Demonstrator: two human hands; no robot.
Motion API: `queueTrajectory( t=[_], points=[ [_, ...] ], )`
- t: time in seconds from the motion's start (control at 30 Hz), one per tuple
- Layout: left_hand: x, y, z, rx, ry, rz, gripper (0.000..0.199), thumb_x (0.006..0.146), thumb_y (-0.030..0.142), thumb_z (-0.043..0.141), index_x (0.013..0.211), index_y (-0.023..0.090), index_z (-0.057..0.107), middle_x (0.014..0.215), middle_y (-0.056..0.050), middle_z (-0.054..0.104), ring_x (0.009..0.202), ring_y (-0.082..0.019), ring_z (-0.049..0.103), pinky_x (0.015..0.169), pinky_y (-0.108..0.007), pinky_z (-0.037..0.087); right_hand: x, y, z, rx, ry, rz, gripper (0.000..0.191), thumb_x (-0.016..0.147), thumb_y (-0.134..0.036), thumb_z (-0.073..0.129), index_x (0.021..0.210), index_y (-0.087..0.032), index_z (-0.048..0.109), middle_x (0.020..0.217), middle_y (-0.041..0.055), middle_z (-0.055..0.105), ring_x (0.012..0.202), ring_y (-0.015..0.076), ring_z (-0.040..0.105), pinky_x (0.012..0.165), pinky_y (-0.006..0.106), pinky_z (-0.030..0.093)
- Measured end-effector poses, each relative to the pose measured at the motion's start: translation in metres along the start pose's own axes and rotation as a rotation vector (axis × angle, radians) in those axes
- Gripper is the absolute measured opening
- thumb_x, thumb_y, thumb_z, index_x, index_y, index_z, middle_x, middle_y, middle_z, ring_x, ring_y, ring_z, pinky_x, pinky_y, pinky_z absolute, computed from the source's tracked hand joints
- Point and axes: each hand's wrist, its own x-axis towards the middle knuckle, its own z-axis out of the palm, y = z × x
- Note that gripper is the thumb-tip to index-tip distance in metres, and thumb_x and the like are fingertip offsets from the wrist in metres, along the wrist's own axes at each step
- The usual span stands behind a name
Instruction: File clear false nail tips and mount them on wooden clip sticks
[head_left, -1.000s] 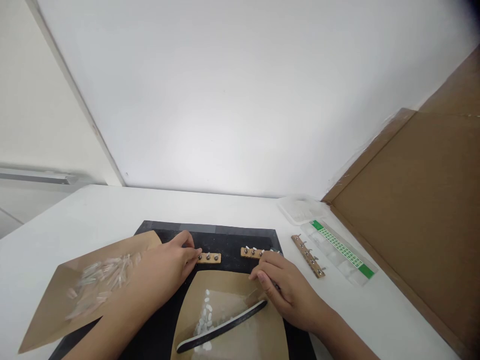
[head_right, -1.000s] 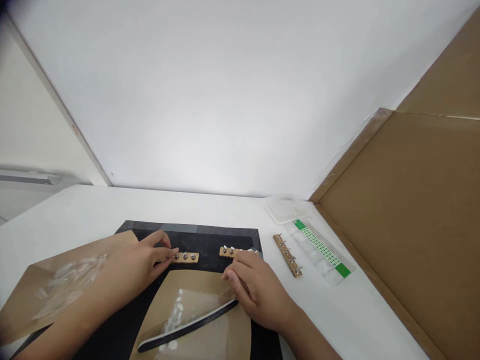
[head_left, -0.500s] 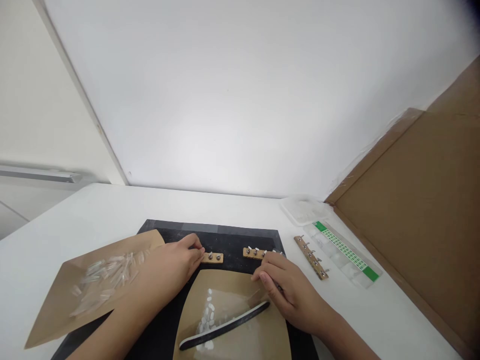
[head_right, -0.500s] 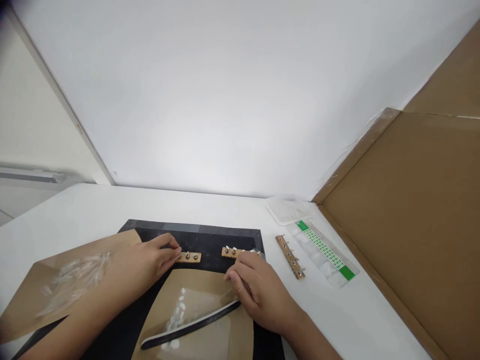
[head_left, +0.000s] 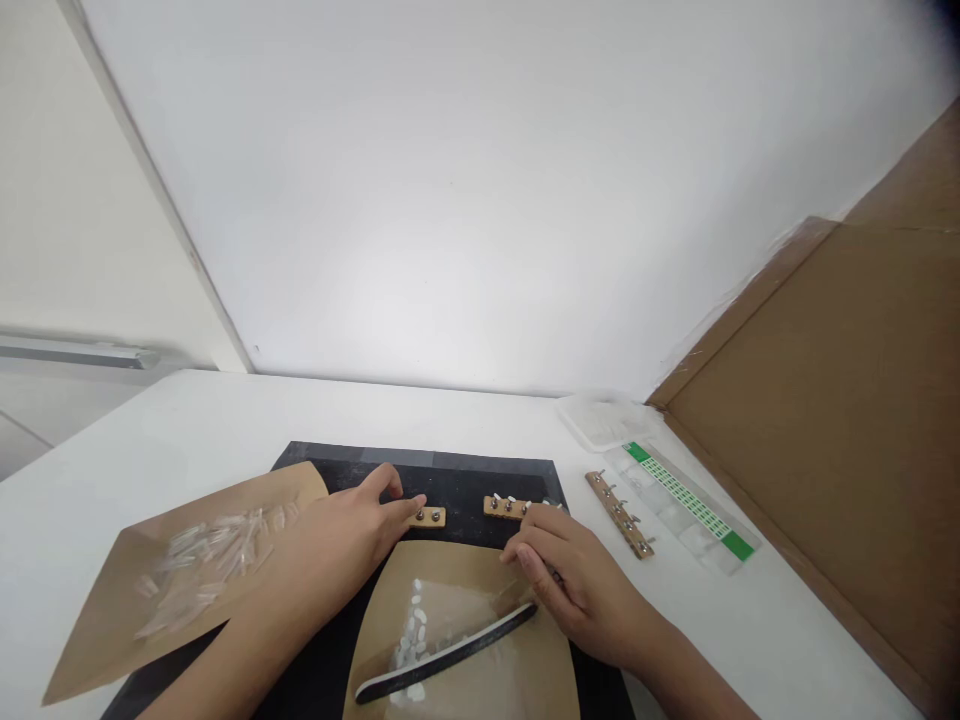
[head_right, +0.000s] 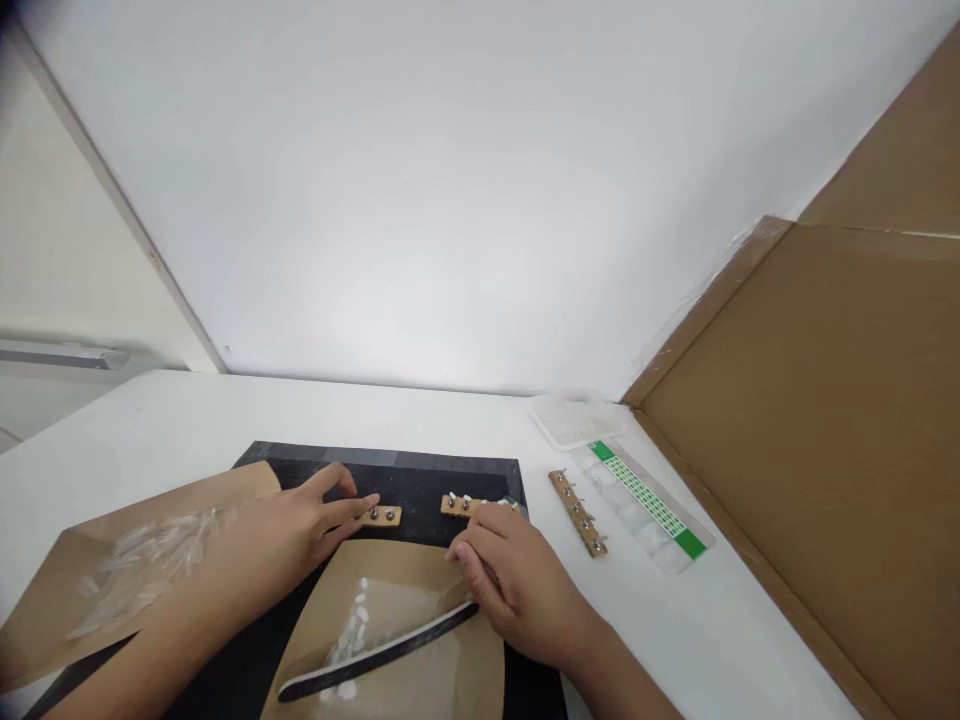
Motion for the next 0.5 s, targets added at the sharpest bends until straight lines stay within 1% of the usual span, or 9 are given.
queueTrajectory(
  t=[0.03, 0.1, 0.17, 0.3, 0.5],
  points=[
    [0.0004, -0.0003, 0.0005, 0.037, -0.007, 0.011, 0.033, 0.111, 0.032, 0.048, 0.127, 0.038, 0.076, 0.118, -0.004, 0.065, 0.060, -0.014, 0.062, 0.051, -0.029, 0.031, 0.0002, -0.0001, -0.0001, 0.002, 0.001, 0.000, 0.034, 0.115, -0.029, 0.039, 0.103, -0.023, 0.071, 0.099, 0.0079, 0.068, 0.096, 0.0248, 0.064, 0.082, 0.040, 0.051],
    [0.0011, -0.0012, 0.0019, 0.116, -0.019, 0.024, 0.035, 0.112, 0.033, 0.045, 0.128, 0.039, 0.075, 0.116, -0.004, 0.066, 0.058, -0.013, 0.062, 0.051, -0.029, 0.032, 0.0005, -0.0002, -0.0001, 0.007, 0.003, -0.002, 0.034, 0.115, -0.029, 0.039, 0.104, -0.023, 0.071, 0.099, 0.0078, 0.068, 0.095, 0.0246, 0.064, 0.082, 0.040, 0.051],
    [0.0013, -0.0023, 0.0031, 0.130, -0.037, 0.030, 0.036, 0.113, 0.033, 0.043, 0.129, 0.040, 0.075, 0.117, -0.004, 0.067, 0.059, -0.014, 0.063, 0.052, -0.028, 0.035, 0.0007, -0.0001, 0.0000, 0.010, 0.001, -0.001, 0.034, 0.115, -0.028, 0.039, 0.104, -0.023, 0.071, 0.099, 0.0077, 0.067, 0.095, 0.0244, 0.063, 0.082, 0.039, 0.051],
    [0.0004, -0.0031, 0.0026, 0.125, -0.065, 0.058, 0.037, 0.111, 0.029, 0.046, 0.135, 0.040, 0.072, 0.121, -0.005, 0.066, 0.064, -0.015, 0.067, 0.055, -0.028, 0.040, 0.0007, 0.0002, 0.0004, 0.009, -0.002, 0.004, 0.035, 0.115, -0.029, 0.038, 0.103, -0.023, 0.071, 0.098, 0.0074, 0.066, 0.094, 0.0244, 0.063, 0.082, 0.039, 0.050],
    [0.0007, 0.0006, -0.0006, 0.164, -0.044, 0.066, 0.038, 0.109, 0.025, 0.045, 0.134, 0.035, 0.071, 0.128, -0.007, 0.065, 0.059, -0.015, 0.064, 0.053, -0.029, 0.043, -0.0007, 0.0017, 0.0007, 0.003, -0.010, 0.008, 0.033, 0.115, -0.029, 0.039, 0.105, -0.024, 0.069, 0.100, 0.0069, 0.066, 0.096, 0.0246, 0.063, 0.083, 0.039, 0.049]
  ],
)
